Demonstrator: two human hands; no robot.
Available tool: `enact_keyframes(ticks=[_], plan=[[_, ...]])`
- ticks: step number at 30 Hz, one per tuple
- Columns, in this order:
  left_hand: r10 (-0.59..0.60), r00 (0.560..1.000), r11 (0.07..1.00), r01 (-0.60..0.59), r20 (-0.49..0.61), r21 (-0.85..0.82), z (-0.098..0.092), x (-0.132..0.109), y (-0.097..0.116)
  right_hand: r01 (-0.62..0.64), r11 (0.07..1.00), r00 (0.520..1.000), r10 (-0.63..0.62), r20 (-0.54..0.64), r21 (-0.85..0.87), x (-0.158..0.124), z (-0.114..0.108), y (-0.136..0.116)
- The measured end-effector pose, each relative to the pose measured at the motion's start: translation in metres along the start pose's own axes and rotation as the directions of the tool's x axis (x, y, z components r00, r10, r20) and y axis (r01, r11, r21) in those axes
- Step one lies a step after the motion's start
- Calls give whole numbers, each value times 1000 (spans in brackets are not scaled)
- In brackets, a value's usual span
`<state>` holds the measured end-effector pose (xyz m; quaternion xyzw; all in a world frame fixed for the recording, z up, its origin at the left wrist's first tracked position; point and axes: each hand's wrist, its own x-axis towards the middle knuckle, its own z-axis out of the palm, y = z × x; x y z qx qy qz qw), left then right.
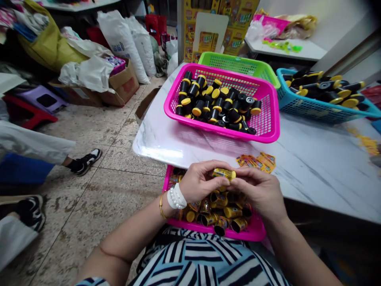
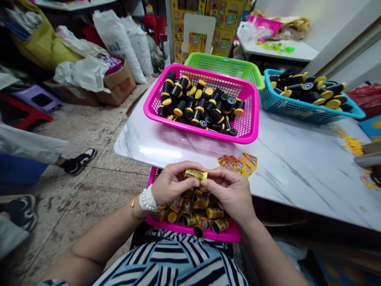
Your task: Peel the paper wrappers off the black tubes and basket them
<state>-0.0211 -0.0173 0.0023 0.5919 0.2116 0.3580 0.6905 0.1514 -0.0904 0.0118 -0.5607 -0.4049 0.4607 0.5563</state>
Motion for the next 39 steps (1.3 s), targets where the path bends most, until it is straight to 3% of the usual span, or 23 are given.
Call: enact_keyframes(ticks=[3, 5, 7, 10, 14, 16, 20, 25, 27, 31, 34, 36, 39], plan=[[-163, 983, 980, 171, 83, -102, -1, 0, -2, -196, 976, 976, 185, 110, 98, 2, -3, 5], [-275, 956, 942, 290, 103, -169, 1, -2, -4, -226, 973, 965, 217, 150, 48, 3, -8, 7], [-351, 933, 912, 359, 77, -200, 5, -5, -6, -171, 985, 974, 172, 147, -21, 2, -13, 8], [-422, 906, 877, 420, 44, -236, 10, -8, -9, 26, 995, 984, -9, 179, -93, 0, -17, 11], [-413, 899, 790, 432, 143, -434, 12, -11, -15, 289, 947, 955, -275, 112, -140, -3, -16, 20], [-401, 899, 748, 434, 178, -502, 12, -13, -18, 335, 928, 942, -327, 78, -162, -4, -15, 22], [-465, 881, 746, 440, 82, -500, 15, -18, -25, 413, 873, 910, -387, 145, -260, -9, -12, 25], [-519, 851, 716, 485, 81, -501, 16, -25, -31, 450, 855, 889, -456, 40, -259, -26, 6, 33], [-557, 827, 706, 523, 82, -478, 13, -32, -34, 475, 836, 876, -478, 59, -275, -32, 11, 35], [-635, 771, 709, 605, 45, -363, 1, -50, -42, 530, 719, 847, -475, 238, -450, -28, -4, 33], [-620, 776, 784, 614, -116, -85, -11, -55, -46, 429, 503, 836, -536, 118, -750, -8, -35, 32], [-498, 823, 808, 554, -273, 198, -17, -54, -47, 298, 358, 806, -590, 33, -885, 10, -55, 33], [-200, 885, 731, 420, -420, 537, -23, -48, -46, 269, 296, 809, -586, 48, -916, 30, -70, 38]])
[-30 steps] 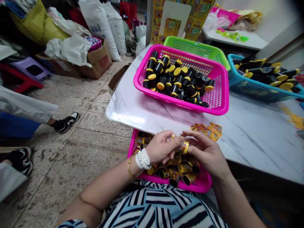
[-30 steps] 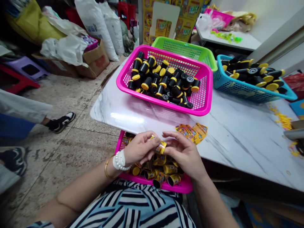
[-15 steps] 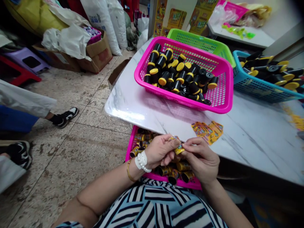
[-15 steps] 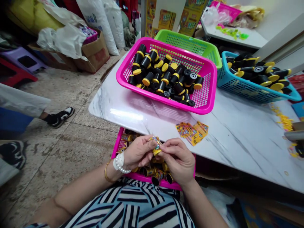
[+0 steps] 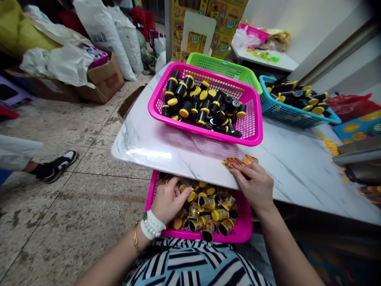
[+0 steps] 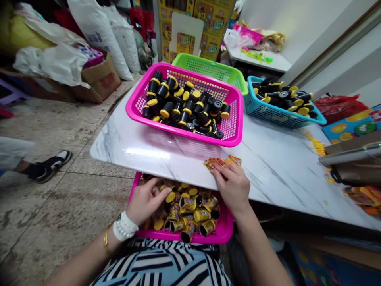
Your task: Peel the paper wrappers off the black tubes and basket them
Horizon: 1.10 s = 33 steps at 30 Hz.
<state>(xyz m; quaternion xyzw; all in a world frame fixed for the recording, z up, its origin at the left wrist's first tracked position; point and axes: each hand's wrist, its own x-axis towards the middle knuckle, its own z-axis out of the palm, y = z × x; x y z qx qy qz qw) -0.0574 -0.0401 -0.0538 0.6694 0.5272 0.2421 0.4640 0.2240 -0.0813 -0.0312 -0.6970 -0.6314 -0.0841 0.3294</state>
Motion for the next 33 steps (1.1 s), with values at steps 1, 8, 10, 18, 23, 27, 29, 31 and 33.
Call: enact_keyframes(ticks=[1, 8, 10, 18, 23, 27, 29, 31, 33], plan=[[45, 997, 997, -41, -57, 60, -1, 1, 1, 12, 1000, 1000, -12, 3, 15, 2, 2, 2], [145, 975, 988, -151, -169, -25, -2, -12, 28, 104, 991, 983, -89, -158, 84, -5, -7, -27], [124, 987, 959, -145, -101, -243, 0, -13, 44, 171, 976, 974, -148, -169, 134, -11, -12, -45], [160, 971, 824, -31, 180, -565, -8, 15, 66, -154, 831, 976, 43, 215, 535, -9, -10, -86], [116, 992, 856, -80, 40, -511, -13, 15, 69, -464, 637, 875, 225, 428, 615, 2, -6, -93], [99, 965, 843, -211, -244, -495, -12, 1, 75, -393, 686, 918, 334, 215, 612, 1, 0, -101], [156, 938, 851, -286, -309, -439, -11, -6, 76, -358, 704, 932, 314, 183, 614, -1, 2, -102], [201, 922, 852, -331, -331, -404, -10, -9, 76, -325, 715, 944, 290, 159, 620, -3, 3, -103], [209, 918, 848, -341, -336, -405, -10, -9, 76, -296, 727, 952, 279, 128, 620, -5, 4, -102]])
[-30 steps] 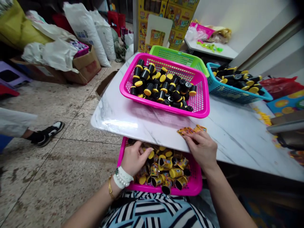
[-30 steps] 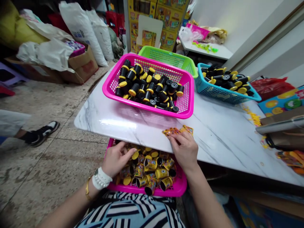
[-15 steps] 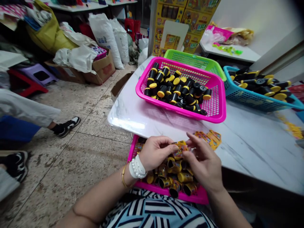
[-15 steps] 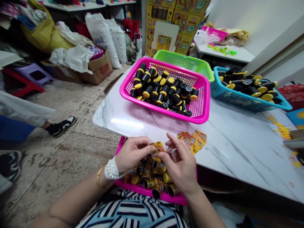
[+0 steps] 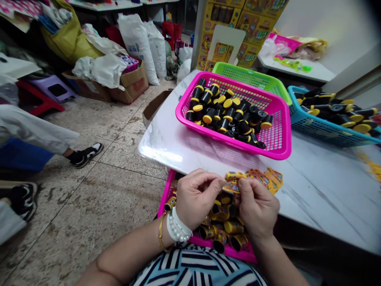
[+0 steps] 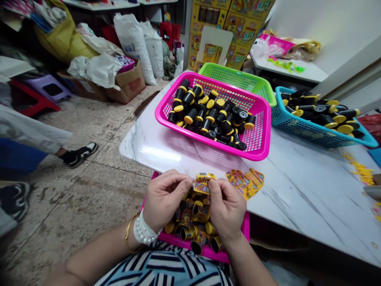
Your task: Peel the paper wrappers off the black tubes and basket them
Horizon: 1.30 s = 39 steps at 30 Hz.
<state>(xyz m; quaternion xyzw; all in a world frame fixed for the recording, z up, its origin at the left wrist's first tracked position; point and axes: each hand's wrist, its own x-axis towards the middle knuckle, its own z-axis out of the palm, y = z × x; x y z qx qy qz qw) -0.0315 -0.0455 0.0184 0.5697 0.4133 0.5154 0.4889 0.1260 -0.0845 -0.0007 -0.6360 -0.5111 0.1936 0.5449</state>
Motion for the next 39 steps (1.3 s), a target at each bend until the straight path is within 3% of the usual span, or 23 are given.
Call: enact_keyframes(ticks=[5, 11, 14, 17, 21, 22, 24, 25, 27, 30, 33, 35, 37, 39], plan=[[-19, 1000, 999, 19, -1, -40, 3, 5, -1, 116, 992, 993, -116, 5, -52, -1, 3, 2], [-79, 997, 995, 78, -8, -63, 3, 9, -3, 299, 952, 946, -285, 153, -74, 2, 13, -2], [-220, 975, 970, 222, 35, -95, -2, 12, -5, 377, 921, 904, -343, 256, -97, 11, 13, -5], [-394, 909, 901, 411, 135, -139, -10, 19, -5, 441, 888, 869, -386, 310, -128, 38, 2, -14], [-453, 868, 833, 493, 201, -251, -19, 31, -5, 520, 775, 854, -467, 229, -359, 114, -22, -25], [-455, 861, 813, 505, 227, -290, -20, 33, -5, 517, 722, 856, -434, 280, -460, 136, -26, -25], [-463, 849, 761, 528, 254, -377, -21, 39, -7, 404, 566, 914, -225, 336, -719, 176, -30, -21], [-475, 841, 731, 540, 258, -417, -21, 41, -8, 356, 489, 930, -98, 355, -796, 193, -29, -17], [-507, 821, 674, 567, 263, -473, -21, 45, -9, 333, 435, 925, 21, 378, -837, 216, -25, -7], [-526, 799, 612, 593, 291, -523, -20, 50, -7, 348, 471, 910, 39, 413, -810, 227, -15, 5], [-525, 795, 532, 586, 305, -611, -18, 55, -5, 314, 518, 924, 25, 381, -796, 215, -17, 4], [-539, 789, 479, 576, 296, -662, -17, 59, -6, 279, 670, 923, 10, 384, -688, 197, -25, -5], [-549, 785, 454, 569, 288, -686, -16, 61, -9, 238, 887, 893, -40, 449, -395, 172, -35, -17], [-542, 786, 453, 572, 298, -684, -14, 61, -12, 258, 946, 858, -131, 496, -197, 142, -41, -29]])
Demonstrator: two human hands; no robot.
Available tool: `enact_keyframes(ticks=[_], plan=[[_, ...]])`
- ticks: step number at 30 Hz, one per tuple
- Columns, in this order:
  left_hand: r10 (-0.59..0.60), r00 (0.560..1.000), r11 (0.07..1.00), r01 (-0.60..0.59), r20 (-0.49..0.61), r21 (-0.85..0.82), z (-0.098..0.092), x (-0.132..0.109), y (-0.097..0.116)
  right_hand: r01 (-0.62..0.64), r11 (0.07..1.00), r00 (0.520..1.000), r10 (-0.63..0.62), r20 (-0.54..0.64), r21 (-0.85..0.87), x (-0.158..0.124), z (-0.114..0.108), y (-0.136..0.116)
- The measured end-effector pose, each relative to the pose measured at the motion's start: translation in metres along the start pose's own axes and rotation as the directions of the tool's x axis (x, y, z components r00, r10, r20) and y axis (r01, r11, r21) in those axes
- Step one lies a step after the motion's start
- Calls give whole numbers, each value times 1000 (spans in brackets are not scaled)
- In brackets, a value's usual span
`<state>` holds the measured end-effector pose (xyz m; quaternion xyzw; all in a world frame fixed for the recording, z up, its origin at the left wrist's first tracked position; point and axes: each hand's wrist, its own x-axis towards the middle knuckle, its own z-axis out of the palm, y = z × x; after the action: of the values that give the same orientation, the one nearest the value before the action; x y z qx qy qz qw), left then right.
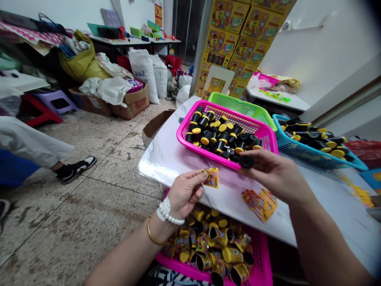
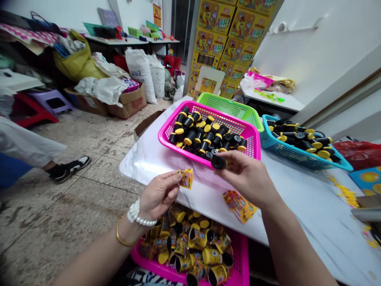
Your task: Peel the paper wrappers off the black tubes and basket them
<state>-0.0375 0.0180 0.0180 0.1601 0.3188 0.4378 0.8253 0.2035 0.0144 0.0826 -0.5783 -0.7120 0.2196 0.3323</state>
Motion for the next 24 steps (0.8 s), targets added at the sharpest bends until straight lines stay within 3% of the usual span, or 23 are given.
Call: enact_keyframes(ticks=[4, 9, 14, 19, 21, 24], plan=[[-26, 997, 999, 24, 68, 21, 3, -2, -7, 190, 925, 972, -225, -70, -329, -39, 21, -26], [-13, 997, 1000, 12, 76, 14, 9, -6, -10, 298, 729, 900, -430, -72, -617, -49, 40, -30], [16, 999, 999, -18, 46, 33, 9, -6, -13, 295, 566, 894, -449, 12, -770, -50, 40, -29], [55, 998, 984, -56, 11, 169, 11, -8, -22, 327, 418, 909, -385, 161, -847, -55, 42, -40], [66, 998, 970, -67, 14, 233, 9, -10, -25, 301, 430, 919, -367, 140, -851, -56, 43, -44], [144, 989, 946, -142, 16, 290, 5, -12, -27, 298, 659, 931, -360, 59, -691, -55, 40, -45]])
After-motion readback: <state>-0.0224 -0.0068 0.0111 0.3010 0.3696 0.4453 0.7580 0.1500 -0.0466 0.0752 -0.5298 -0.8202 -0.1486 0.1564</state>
